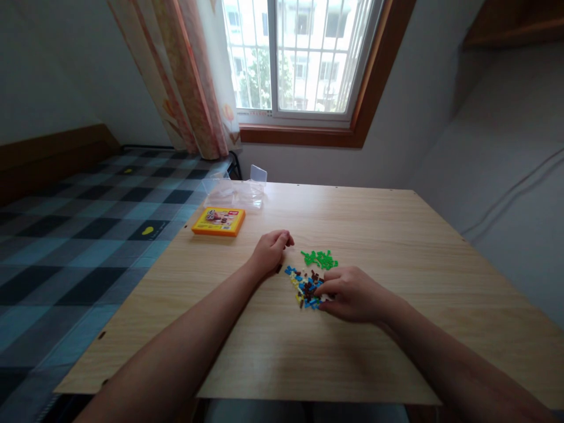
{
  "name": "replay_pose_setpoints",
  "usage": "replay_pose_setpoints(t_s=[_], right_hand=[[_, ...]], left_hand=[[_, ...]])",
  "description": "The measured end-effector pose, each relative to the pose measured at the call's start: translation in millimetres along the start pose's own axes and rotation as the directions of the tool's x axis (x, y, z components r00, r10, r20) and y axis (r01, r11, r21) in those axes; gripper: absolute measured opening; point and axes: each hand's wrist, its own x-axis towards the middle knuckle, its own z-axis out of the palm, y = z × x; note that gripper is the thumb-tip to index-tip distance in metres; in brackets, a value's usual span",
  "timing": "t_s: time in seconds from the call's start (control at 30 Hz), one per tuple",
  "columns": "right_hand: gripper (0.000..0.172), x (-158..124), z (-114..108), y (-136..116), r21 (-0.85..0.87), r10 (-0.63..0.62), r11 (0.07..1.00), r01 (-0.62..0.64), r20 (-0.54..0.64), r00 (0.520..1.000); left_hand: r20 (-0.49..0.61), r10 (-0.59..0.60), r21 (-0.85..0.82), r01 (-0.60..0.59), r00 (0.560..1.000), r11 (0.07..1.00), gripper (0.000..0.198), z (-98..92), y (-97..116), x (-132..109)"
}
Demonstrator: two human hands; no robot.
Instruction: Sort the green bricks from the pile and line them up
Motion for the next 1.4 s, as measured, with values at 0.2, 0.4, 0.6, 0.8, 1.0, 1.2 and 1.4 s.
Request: replay_pose_setpoints(t_s=[0.2, 0.4, 0.6, 0.8, 1.0, 1.2, 1.4], right_hand=[[0.017, 1.7, 2.4, -1.6, -0.012, 0.003, 1.000, -0.003, 0.016, 1.000], [0.017, 2.1, 0.6, -4.4, -0.037, 0.013, 0.999, -0.013, 0.008, 1.000], [0.012, 3.7, 2.5, -6.9, -0.051, 0.002, 0.999, 0.000, 0.029, 1.000], [0.012, 4.4, 4.7, -7.9, -0.090, -0.009, 0.996, 0.010, 0.010, 1.000], [0.009, 6.9, 5.7, -12.6, -0.096, -0.023, 0.995, 0.023, -0.004, 1.000], [0.009, 0.9, -9.3, -0.3, -0.078, 0.044, 0.996, -0.050, -0.078, 0.996], [0.010, -14.7, -23.9, 39.2, -0.063, 0.238, 0.966, -0.251, -0.166, 0.957]], left_hand=[[0.004, -0.009, 0.013, 0.009, 1.000, 1.000, 0.043, -0.2, 0.9, 0.5], [-0.005, 0.007, 0.000, -0.007, 1.000, 1.000, 0.043, 0.6, 0.1, -0.3], [-0.003, -0.002, 0.003, 0.002, 1.000, 1.000, 0.043, 0.8, -0.6, 1.0], [0.001, 0.000, 0.006, 0.000, 1.000, 1.000, 0.043, 0.4, 0.3, 0.2], [0.007, -0.012, 0.012, 0.012, 1.000, 1.000, 0.043, 0.2, 2.3, -0.2], [0.009, -0.012, 0.016, 0.012, 1.000, 1.000, 0.042, -0.4, 2.0, 0.6], [0.073, 0.038, 0.215, -0.053, 0.997, 0.975, 0.039, -2.5, 3.2, 0.5]])
